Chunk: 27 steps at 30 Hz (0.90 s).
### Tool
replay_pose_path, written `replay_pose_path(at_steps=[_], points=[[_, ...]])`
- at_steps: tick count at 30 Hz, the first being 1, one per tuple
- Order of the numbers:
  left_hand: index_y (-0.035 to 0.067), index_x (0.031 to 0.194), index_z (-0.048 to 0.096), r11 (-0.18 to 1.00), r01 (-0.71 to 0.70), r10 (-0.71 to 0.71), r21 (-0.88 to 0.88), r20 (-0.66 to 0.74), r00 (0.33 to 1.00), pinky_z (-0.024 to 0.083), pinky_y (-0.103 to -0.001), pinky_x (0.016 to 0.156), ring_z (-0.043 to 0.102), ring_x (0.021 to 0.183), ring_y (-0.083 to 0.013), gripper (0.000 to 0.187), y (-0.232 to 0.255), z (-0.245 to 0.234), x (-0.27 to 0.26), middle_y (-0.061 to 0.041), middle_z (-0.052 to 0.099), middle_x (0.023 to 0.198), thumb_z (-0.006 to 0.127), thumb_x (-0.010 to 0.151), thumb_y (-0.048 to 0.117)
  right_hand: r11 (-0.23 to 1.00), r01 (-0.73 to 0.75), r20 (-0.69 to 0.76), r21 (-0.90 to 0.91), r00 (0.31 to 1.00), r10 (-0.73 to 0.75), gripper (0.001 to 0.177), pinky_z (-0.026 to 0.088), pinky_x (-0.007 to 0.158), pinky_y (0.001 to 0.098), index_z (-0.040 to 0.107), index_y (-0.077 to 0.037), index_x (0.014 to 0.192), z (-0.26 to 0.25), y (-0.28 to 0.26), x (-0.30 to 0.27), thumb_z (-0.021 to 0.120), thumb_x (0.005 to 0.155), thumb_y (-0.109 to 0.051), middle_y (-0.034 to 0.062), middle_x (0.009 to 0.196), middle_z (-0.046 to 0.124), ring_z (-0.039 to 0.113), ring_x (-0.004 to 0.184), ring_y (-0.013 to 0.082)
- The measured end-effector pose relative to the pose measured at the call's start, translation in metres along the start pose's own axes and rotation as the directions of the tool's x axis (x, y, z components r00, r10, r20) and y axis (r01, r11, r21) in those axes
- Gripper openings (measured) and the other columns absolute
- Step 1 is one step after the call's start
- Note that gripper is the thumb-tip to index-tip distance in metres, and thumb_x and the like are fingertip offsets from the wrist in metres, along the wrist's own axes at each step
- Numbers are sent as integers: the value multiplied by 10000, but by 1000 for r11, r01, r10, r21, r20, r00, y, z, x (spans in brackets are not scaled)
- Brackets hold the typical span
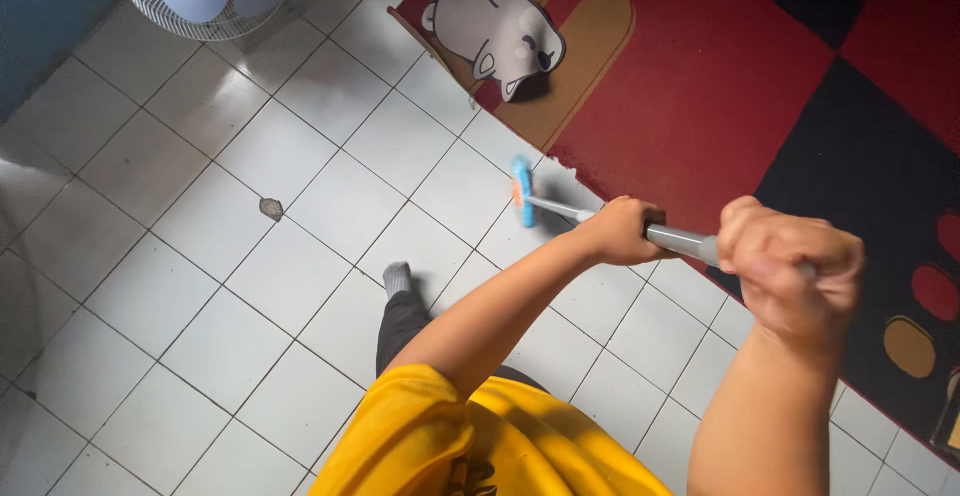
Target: The person sweeps the tiled floor using a broom, pushing debris along the floor and into corners.
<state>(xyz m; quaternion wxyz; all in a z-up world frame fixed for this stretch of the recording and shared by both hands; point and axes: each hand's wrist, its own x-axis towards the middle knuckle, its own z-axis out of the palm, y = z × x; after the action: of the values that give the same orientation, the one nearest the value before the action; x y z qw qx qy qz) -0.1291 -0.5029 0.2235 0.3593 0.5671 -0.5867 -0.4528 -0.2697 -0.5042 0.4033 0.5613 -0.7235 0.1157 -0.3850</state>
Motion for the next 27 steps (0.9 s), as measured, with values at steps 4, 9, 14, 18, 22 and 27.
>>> replay_pose_path(at_steps=[4, 9, 14, 18, 22, 27], points=[[111, 897, 760, 989, -96, 100, 116, -24, 995, 533, -438, 867, 679, 982, -338, 293, -53, -1, 26, -136, 757, 937, 767, 675, 303, 928, -19, 228, -372, 967, 111, 278, 442, 826, 339, 468, -80, 626, 33, 24, 31, 618, 853, -23, 3, 601, 547, 588, 638, 126], [168, 859, 790, 969, 17, -2, 246, -61, 998, 509, -427, 910, 657, 1017, -325, 248, -112, -40, 10, -127, 738, 919, 699, 664, 292, 949, -202, 254, -241, 931, 263, 274, 486, 823, 349, 468, -72, 625, 64, 58, 53, 631, 840, -27, 15, 680, 585, 587, 786, 178], [171, 752, 741, 900, 235, -219, 368, -87, 972, 427, -388, 984, 662, 969, -290, 153, -158, -116, -44, -100, 728, 833, 659, 696, 287, 924, -351, 318, 151, 902, 291, 327, 487, 787, 357, 377, -93, 645, 87, 108, 68, 603, 864, -4, 7, 680, 505, 552, 839, 210], [167, 767, 743, 781, 436, -424, 447, -133, 896, 405, -389, 991, 641, 1001, -264, 130, -225, -183, -95, -70, 727, 838, 657, 710, 246, 855, -433, 340, 284, 880, 332, 341, 486, 873, 376, 366, -93, 670, 151, 191, 72, 589, 907, 9, 14, 707, 509, 543, 881, 209], [196, 896, 778, 638, 602, -600, 481, -179, 780, 393, -396, 1012, 598, 1095, -253, 195, -291, -236, -130, -45, 738, 944, 687, 727, 225, 732, -662, 333, 159, 734, 591, 244, 466, 906, 381, 571, -44, 656, 210, 254, 79, 608, 897, -34, 27, 794, 630, 588, 970, 210], [185, 948, 800, 705, 601, -500, 378, -336, 798, 405, -408, 992, 579, 1115, -253, 241, -295, -306, -124, -52, 744, 973, 767, 749, 317, 736, -586, 202, 340, 809, 551, 270, 456, 1036, 462, 555, -52, 640, 225, 280, 130, 612, 902, -19, 47, 754, 599, 655, 1005, 228]])
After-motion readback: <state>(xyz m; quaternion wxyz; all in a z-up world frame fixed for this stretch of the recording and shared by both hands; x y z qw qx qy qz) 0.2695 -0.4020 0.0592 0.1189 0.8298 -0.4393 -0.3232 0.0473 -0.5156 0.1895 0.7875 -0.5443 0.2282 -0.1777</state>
